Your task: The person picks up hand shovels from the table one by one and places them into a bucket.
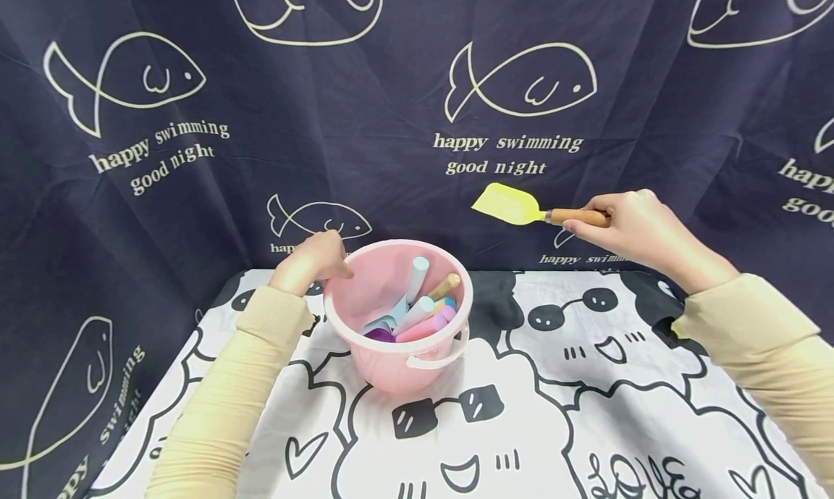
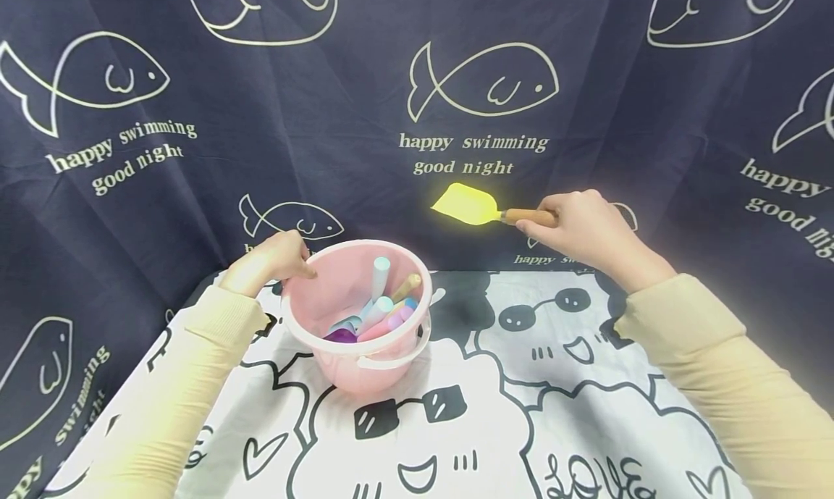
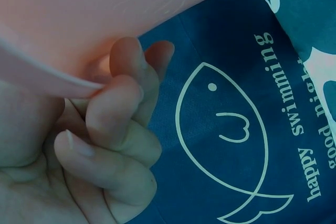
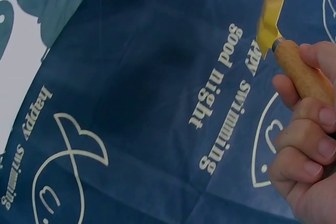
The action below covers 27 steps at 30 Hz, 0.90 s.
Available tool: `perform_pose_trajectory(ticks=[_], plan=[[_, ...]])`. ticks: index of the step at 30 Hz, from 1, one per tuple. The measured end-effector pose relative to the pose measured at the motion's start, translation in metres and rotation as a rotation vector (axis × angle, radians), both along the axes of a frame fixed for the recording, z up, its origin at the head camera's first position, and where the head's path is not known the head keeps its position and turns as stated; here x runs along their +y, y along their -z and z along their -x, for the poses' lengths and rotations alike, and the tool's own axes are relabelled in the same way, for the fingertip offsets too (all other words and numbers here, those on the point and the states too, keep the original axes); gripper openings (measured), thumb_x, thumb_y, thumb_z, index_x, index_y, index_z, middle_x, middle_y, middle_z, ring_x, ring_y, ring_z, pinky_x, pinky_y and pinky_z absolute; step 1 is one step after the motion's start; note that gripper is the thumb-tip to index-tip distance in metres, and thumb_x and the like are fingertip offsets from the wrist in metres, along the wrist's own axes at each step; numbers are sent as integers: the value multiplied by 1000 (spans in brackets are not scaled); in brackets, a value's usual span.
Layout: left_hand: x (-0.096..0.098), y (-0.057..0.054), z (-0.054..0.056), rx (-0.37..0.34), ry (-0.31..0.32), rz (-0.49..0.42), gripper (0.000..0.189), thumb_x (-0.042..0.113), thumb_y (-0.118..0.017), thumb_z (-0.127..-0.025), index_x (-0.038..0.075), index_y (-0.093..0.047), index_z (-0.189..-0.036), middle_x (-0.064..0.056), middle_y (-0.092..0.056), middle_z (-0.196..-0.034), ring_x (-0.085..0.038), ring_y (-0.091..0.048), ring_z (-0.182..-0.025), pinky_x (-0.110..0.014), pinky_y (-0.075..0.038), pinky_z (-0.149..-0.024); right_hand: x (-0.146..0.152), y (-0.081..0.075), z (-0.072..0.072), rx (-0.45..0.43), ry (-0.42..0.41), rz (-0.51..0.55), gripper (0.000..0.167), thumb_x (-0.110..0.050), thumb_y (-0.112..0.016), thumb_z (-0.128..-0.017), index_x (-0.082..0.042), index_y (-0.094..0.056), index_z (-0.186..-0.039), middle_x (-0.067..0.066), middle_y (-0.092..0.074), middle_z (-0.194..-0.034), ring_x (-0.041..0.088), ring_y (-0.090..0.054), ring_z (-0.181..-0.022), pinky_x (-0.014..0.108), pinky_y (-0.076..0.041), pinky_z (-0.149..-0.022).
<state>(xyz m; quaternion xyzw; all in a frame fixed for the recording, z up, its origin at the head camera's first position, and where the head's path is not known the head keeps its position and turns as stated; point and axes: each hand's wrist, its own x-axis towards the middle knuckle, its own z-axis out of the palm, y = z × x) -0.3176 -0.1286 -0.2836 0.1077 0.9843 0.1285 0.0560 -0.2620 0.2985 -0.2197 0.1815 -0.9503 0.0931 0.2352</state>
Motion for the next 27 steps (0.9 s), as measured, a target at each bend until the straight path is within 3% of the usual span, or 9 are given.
perform_pose_trajectory(ticks=[6, 16, 27], plan=[[0, 1, 1, 0, 2, 4, 17, 23, -73, -73, 6, -71, -74, -2, -62, -60, -16, -58, -55, -27, -45, -56, -18, -3, -3, -17, -26, -14, 27, -36, -69, -82, -14, -61, -68, -5, -41, -49, 14, -41, -45, 28, -31, -41], [-1, 2, 4, -7, -11, -19, 17, 23, -74, -72, 6, -69, -71, -3, -61, -60, -13, -58, -50, -25, -47, -52, -46, -4, -3, 3, -165, -64, 35, -37, -70, -83, -17, -49, -63, -7, -37, -50, 8, -38, -41, 25, -29, -41], [-1, 1, 3, -19, -4, -38, 16, 21, -72, -72, 5, -69, -71, -3, -62, -57, -11, -57, -45, -24, -47, -47, -78, 3, -3, -66, -223, -109, 28, -37, -69, -84, -17, -56, -68, -6, -41, -53, 9, -42, -47, 26, -35, -44]])
